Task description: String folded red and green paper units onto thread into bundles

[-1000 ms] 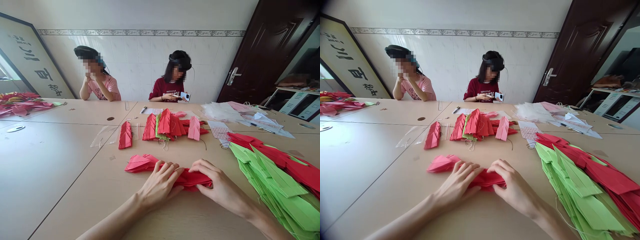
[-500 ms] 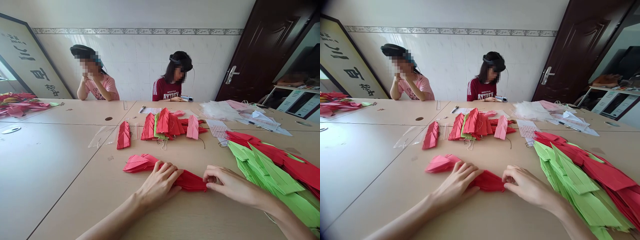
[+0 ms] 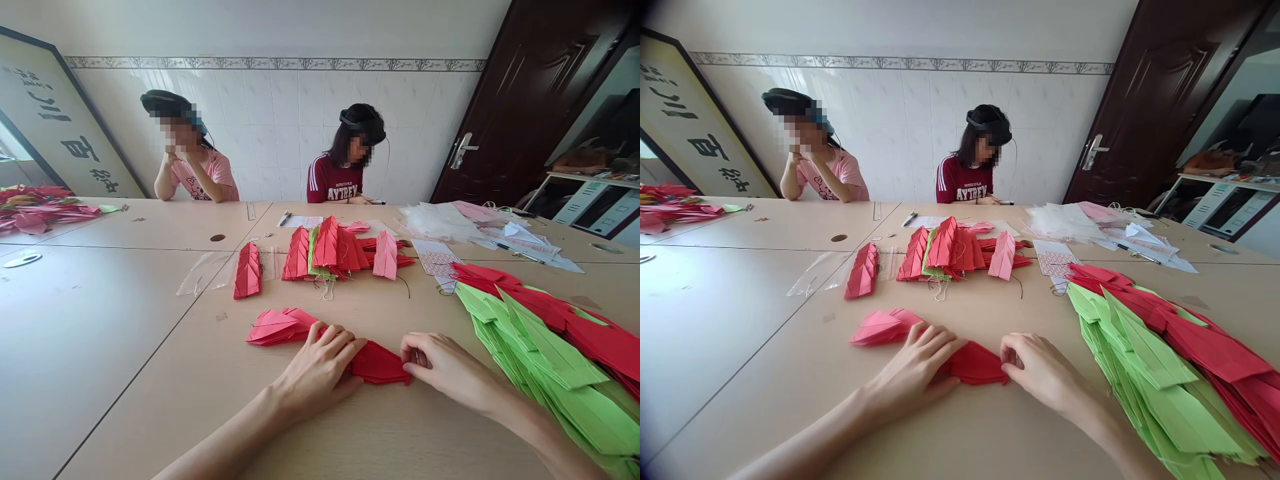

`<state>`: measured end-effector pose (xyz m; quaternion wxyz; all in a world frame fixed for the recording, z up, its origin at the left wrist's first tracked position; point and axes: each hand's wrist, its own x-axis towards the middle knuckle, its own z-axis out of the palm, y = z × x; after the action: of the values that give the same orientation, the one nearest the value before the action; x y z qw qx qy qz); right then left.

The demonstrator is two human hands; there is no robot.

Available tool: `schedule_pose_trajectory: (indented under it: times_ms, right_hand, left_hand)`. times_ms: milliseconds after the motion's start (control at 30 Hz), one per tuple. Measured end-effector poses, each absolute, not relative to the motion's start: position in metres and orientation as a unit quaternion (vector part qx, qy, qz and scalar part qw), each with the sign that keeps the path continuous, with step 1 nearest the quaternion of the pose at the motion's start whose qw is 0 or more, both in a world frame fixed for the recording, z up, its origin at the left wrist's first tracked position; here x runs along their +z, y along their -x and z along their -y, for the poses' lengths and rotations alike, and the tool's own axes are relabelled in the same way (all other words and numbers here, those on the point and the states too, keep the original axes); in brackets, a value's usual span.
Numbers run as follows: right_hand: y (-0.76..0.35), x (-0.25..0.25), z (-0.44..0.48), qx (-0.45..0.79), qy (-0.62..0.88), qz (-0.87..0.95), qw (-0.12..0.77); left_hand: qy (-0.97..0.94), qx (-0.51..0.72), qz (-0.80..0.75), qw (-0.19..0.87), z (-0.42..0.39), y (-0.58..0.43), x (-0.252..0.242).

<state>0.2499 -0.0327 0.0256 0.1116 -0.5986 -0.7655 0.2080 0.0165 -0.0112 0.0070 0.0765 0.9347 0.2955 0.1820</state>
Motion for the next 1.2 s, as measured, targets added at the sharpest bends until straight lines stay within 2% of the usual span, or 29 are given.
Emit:
schedule_pose_trajectory:
  times_ms: [300,533,700,1000,1200]
  right_hand:
    - [-0.242,0.028,0.034,0.214,0.593,0.762,0.148]
    - [-0.239,0.039,0.033,0.441,0.556,0.648,0.276]
    - [-0.229,0.051,0.044,0.519,0.485,0.629,0.316]
    - [-0.226,0.042,0.046,0.479,0.489,0.667,0.294]
    - [-0.233,0.041,0.038,0.422,0.546,0.642,0.334]
  left_hand:
    - [-0.929,0.195,-0.304,0.084,0.011,-0.017,0.006]
    - [-0.925,0.201,-0.312,0.085,0.009,-0.017,0.002]
    - [-0.926,0.2,-0.311,0.073,0.009,-0.017,0.002]
    - [-0.929,0.199,-0.309,0.053,0.009,-0.017,0.002]
    - [-0.927,0.199,-0.308,0.075,0.01,-0.018,0.004]
